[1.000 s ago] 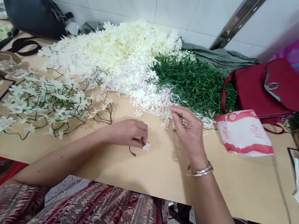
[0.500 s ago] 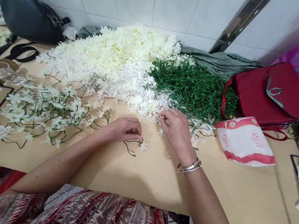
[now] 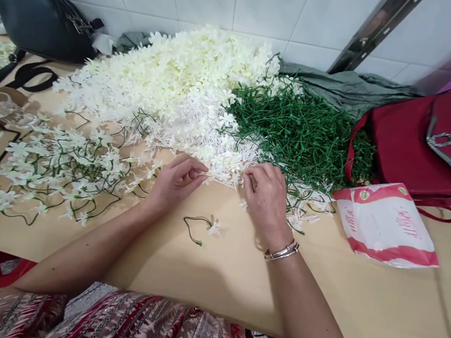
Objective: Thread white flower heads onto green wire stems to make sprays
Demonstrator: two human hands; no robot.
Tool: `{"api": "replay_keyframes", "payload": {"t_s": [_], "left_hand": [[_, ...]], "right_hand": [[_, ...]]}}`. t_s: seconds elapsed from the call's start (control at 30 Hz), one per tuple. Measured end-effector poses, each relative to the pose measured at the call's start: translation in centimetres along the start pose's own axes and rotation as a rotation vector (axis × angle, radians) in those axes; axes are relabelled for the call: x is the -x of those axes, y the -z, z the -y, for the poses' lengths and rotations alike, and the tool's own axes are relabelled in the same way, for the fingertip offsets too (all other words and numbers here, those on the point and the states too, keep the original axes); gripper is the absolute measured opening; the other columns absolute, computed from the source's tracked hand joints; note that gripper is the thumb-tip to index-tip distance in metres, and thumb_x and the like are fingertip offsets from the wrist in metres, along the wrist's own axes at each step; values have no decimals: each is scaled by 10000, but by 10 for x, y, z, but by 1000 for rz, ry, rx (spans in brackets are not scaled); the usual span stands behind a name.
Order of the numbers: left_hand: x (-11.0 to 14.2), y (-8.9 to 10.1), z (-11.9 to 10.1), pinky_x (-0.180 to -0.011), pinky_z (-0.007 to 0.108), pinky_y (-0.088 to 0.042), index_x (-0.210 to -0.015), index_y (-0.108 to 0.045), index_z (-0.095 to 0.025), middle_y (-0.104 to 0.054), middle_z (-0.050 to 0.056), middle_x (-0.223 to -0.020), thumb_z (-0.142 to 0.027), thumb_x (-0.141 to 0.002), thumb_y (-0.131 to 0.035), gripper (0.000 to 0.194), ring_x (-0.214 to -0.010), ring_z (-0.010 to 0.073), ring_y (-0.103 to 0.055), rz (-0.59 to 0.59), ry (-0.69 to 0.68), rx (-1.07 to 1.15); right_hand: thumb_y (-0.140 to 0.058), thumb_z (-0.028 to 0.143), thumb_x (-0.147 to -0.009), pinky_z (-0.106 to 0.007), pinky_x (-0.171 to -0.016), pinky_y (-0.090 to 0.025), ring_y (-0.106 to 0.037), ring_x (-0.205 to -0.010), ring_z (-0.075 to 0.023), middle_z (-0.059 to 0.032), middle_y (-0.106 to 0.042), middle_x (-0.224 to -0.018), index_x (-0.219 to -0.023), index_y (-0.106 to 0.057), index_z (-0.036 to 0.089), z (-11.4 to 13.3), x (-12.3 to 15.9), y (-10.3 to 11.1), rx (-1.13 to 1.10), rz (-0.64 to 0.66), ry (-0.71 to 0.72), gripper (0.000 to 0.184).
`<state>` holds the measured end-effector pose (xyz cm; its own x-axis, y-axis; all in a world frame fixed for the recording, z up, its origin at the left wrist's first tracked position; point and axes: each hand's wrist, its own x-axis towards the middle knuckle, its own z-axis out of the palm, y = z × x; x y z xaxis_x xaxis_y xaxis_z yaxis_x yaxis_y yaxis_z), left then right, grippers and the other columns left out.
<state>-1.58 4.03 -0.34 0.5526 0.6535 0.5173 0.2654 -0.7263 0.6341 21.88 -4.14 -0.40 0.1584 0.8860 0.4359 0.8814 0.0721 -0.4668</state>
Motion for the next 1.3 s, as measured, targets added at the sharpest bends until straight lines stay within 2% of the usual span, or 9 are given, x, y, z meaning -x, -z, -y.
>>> {"api": "replay_keyframes", "payload": {"t_s": [0.1,0.2,0.4,0.57,0.73,0.83,1.0,1.17,1.3], "left_hand": [[0,1,-3,-757,262,-543,-1094,-699,-209,-704,56,-1037,-236,-1045,-638,83,-830,140,-646,-17,48,-49],[-2,1,-7,-864,307,-564,-1144,-712,-222,-687,78,-1107,-269,-1054,-627,132,-958,175,-678,20,49,-96],[-11,-9,-7,-906,328,-552,-1237,-713,-201,-674,116,-1190,-346,-1089,-583,245,-1062,222,-686,228,-17,-194],[-17,-20,-3,-913,345,-522,-1151,-748,-196,-690,112,-1126,-320,-1090,-577,220,-1032,235,-681,308,-41,-328],[-17,-19,-9,-899,326,-516,-1065,-784,-219,-723,93,-1058,-337,-1107,-545,270,-967,210,-676,184,-39,-270],[-18,-13,-18,-802,270,-519,-1077,-791,-228,-747,59,-985,-367,-1102,-565,266,-811,153,-660,64,93,-130],[-22,-5,-28,-643,230,-476,-1066,-774,-233,-664,-37,-654,-431,-1061,-631,244,-573,105,-584,-36,330,112],[-24,-7,-28,-679,248,-556,-996,-750,-203,-788,26,-827,-551,-1006,-685,354,-743,162,-766,-64,433,353],[-21,-14,-25,-736,249,-568,-969,-763,-193,-810,51,-888,-518,-965,-747,326,-787,152,-752,-68,451,407]], "right_hand": [[-615,266,-1015,-501,-926,-495,-601,-1001,-322,-130,-692,-1044,-951,-713,229,6,-2,-7,32,38,19,123],[-618,214,-998,-532,-944,-494,-600,-1005,-324,-120,-678,-1029,-921,-705,240,10,-1,-10,-20,51,23,119],[-663,219,-965,-536,-1000,-507,-665,-1105,-317,-82,-748,-1085,-852,-675,263,1,7,2,-203,53,-10,122],[-646,218,-982,-469,-890,-525,-704,-936,-290,-56,-791,-943,-855,-681,266,-4,4,16,-186,46,-12,141],[-672,300,-995,-432,-845,-523,-719,-886,-269,-38,-780,-900,-881,-724,264,-5,1,23,-233,3,-51,130],[-719,336,-977,-402,-785,-540,-714,-822,-245,-33,-775,-883,-914,-762,259,-4,1,24,-302,13,-81,109],[-727,322,-957,-379,-771,-574,-707,-810,-223,-35,-797,-925,-975,-811,264,-3,1,24,-388,-35,-188,104],[-760,345,-916,-387,-803,-593,-708,-822,-219,-25,-798,-925,-1001,-830,278,-4,1,26,-486,-85,-303,129],[-777,331,-906,-381,-771,-570,-681,-788,-216,-23,-779,-876,-889,-813,269,0,0,27,-466,-91,-271,74]]}}
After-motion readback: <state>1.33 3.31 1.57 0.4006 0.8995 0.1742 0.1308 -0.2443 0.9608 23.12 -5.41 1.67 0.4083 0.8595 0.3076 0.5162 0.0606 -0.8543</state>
